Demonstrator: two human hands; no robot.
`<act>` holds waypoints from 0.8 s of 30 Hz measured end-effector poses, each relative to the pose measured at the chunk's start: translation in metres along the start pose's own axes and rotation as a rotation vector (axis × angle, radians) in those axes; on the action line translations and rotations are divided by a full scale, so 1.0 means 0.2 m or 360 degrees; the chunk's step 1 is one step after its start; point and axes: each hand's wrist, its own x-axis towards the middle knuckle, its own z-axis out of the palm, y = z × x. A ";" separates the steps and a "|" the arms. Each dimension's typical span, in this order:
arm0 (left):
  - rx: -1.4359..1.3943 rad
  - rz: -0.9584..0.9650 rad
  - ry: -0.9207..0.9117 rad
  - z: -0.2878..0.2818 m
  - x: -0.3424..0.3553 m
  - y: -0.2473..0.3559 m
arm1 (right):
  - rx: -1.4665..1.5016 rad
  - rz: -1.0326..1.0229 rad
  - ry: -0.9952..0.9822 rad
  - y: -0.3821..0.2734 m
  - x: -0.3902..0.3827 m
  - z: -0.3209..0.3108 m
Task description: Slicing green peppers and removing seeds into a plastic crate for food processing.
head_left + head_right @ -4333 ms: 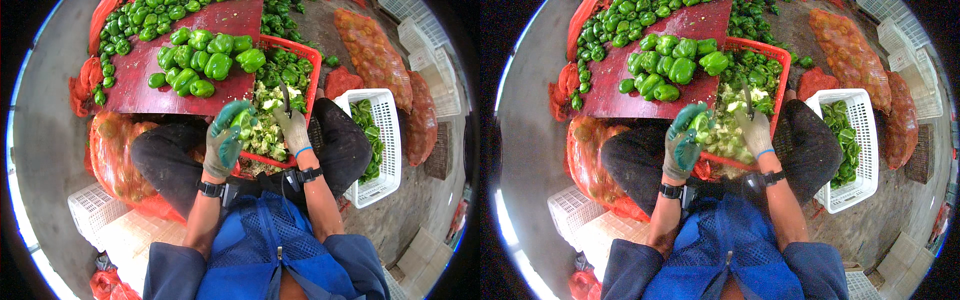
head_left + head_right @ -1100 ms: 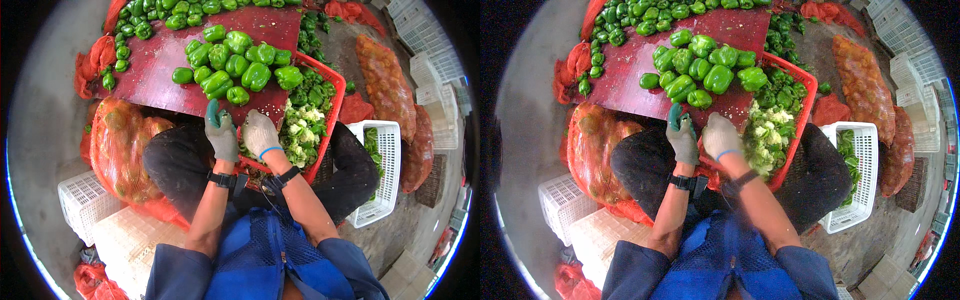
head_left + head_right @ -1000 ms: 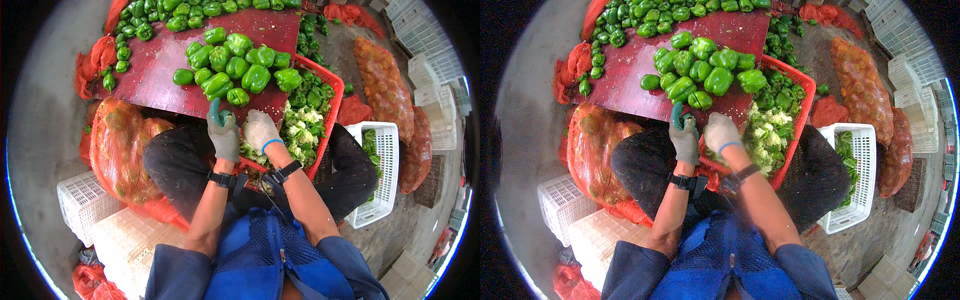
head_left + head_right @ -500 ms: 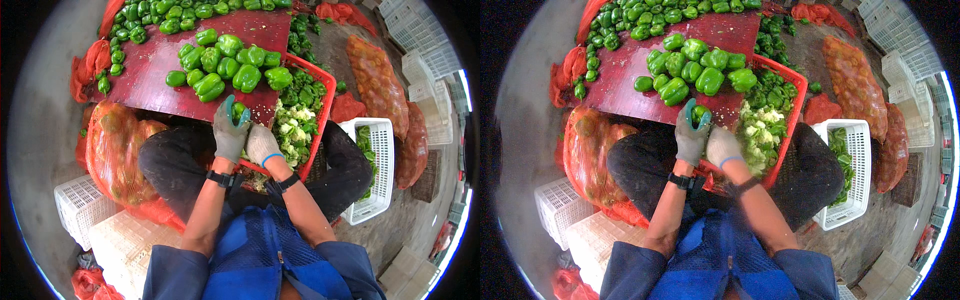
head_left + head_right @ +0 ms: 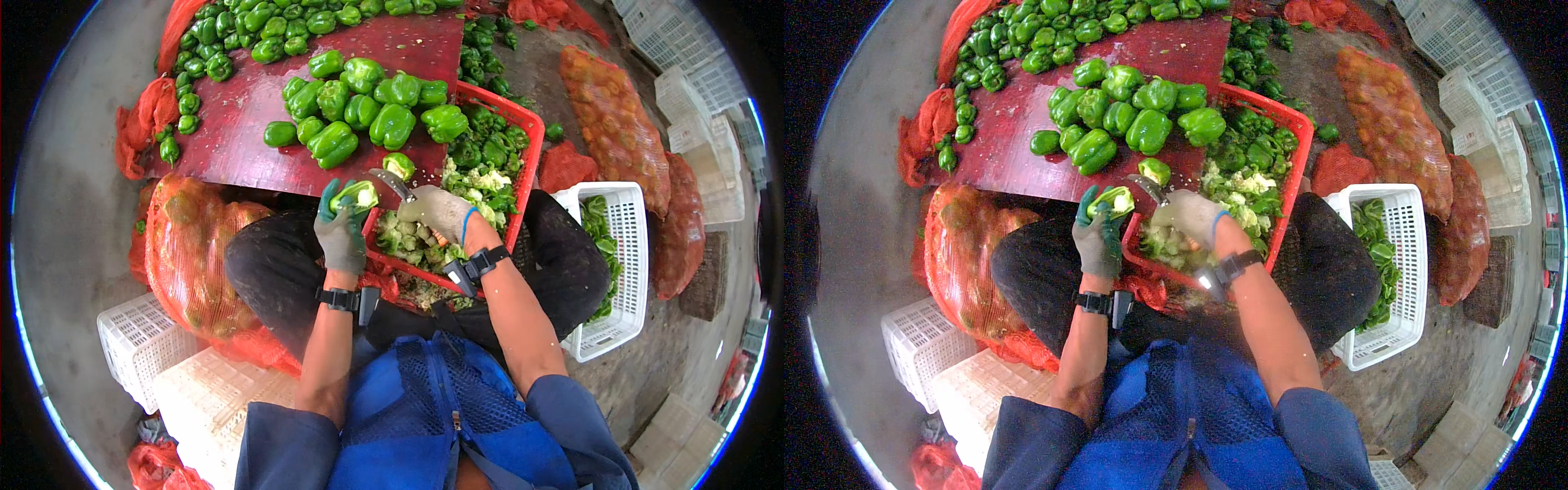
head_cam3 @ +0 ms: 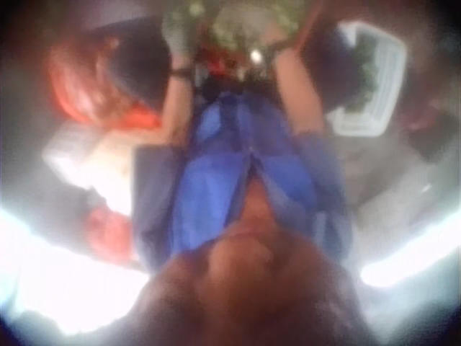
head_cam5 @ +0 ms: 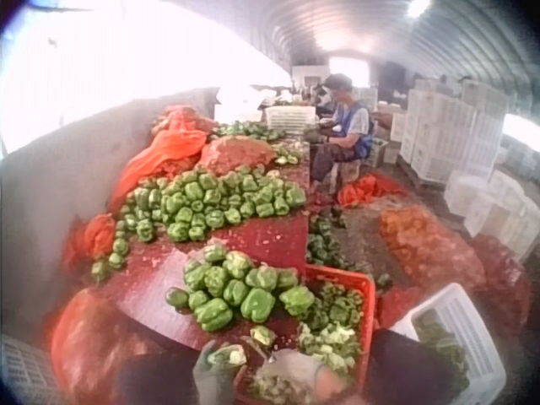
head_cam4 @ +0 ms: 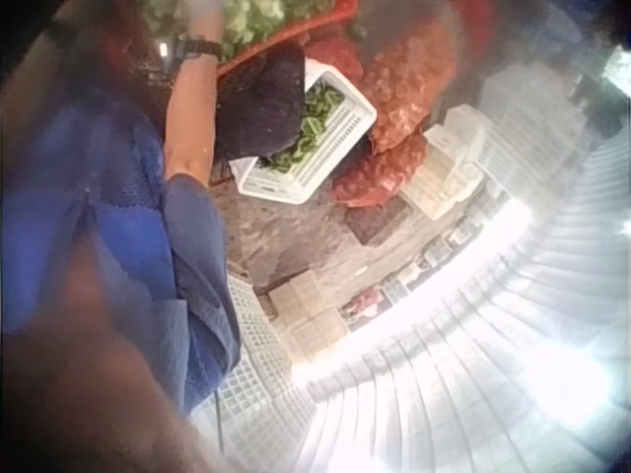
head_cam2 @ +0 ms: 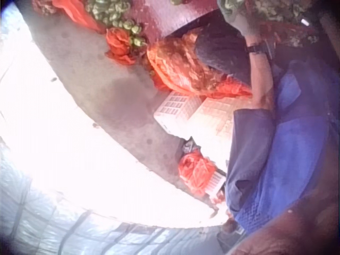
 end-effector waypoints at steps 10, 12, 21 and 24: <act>0.1098 0.0567 -0.0322 0.02 -0.12 0.03 | -0.0906 -0.1117 0.1165 0.18 0.16 0.18; -0.0061 0.0048 -0.0154 0.09 -0.17 0.03 | -0.0914 -0.1053 0.1181 0.17 0.16 0.23; 0.0356 0.0083 -0.0310 0.22 -0.36 0.00 | -0.0789 -0.0798 0.0953 0.29 0.12 0.14; 0.0541 0.0203 -0.0429 0.24 -0.39 -0.04 | -0.0917 -0.0763 0.0966 0.30 0.10 0.11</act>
